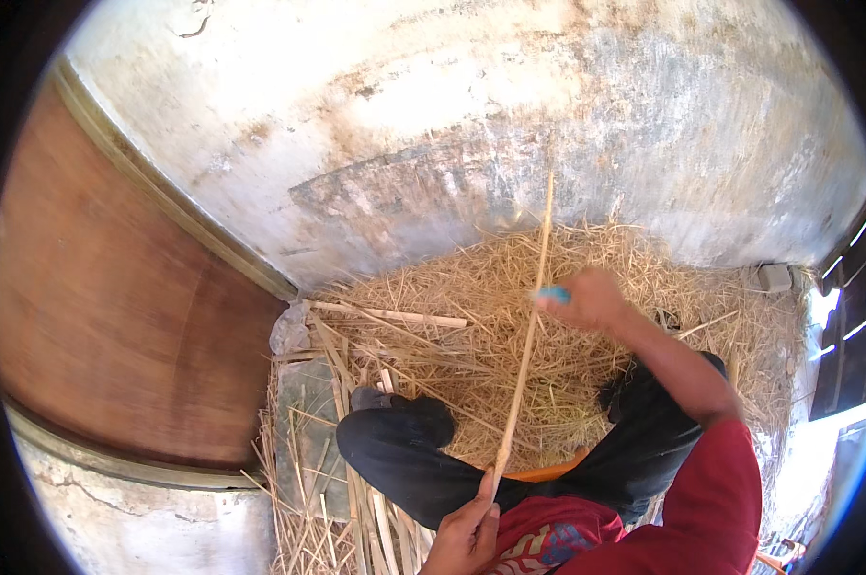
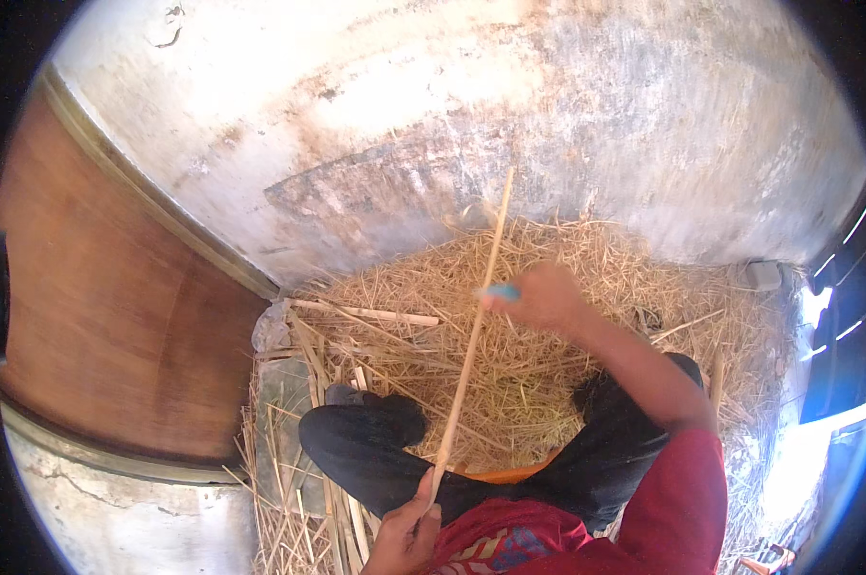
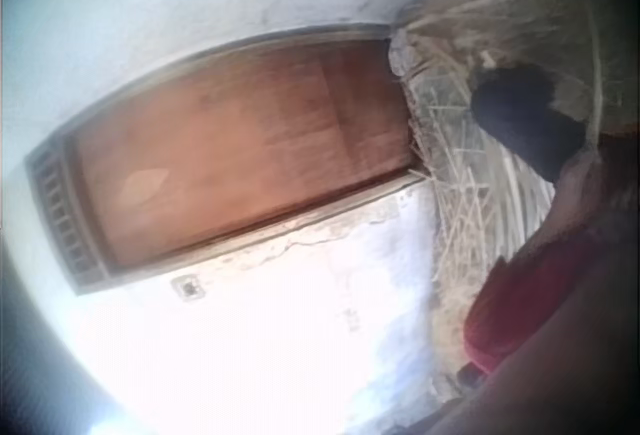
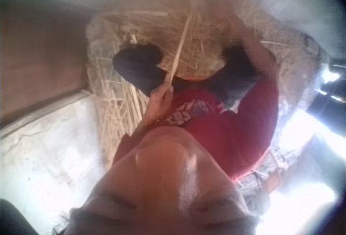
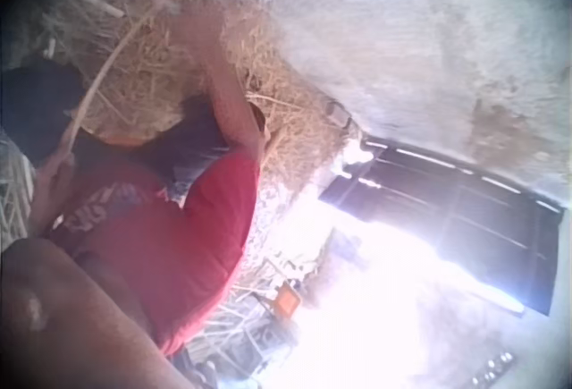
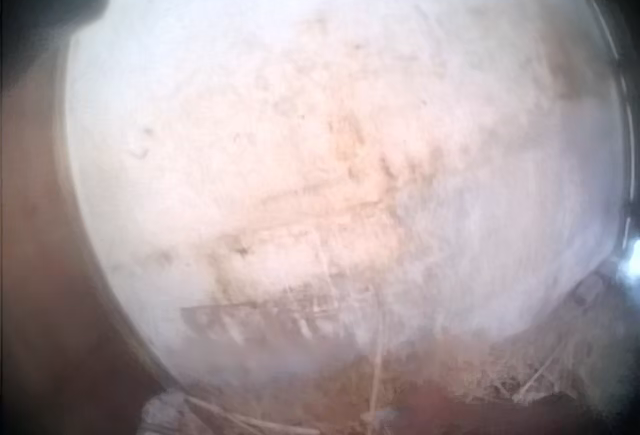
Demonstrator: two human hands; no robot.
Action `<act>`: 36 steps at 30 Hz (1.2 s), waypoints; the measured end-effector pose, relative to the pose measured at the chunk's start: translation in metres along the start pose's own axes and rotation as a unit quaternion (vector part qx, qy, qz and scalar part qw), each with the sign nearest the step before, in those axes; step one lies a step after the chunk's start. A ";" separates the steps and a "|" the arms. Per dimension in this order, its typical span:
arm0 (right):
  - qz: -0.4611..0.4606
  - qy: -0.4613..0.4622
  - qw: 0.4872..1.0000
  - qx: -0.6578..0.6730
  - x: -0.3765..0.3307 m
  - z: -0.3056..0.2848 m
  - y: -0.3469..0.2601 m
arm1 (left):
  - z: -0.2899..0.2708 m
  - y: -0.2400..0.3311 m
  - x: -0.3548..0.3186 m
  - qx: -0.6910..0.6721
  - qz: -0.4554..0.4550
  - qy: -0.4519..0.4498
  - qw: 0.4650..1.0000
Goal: The person sits on a straw-covered floor and uses a small knife to peel the outer layer off a long bamboo stick. They hold the stick with their left hand and scrape downward with the knife in their right hand, repeating the motion along the length of the stick.
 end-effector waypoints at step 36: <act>-0.214 0.030 0.973 0.080 -0.068 -0.029 -0.082 | 0.022 -0.011 0.071 -0.677 -0.199 -0.112 0.700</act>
Point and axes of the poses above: each hand's wrist, its own x-axis towards the middle knuckle, its own z-axis out of the palm, y = z × x, the point moved 4 cm from there along x, towards the middle knuckle, and after that the axes turned 10 degrees about -x, right-handed, at the moved point
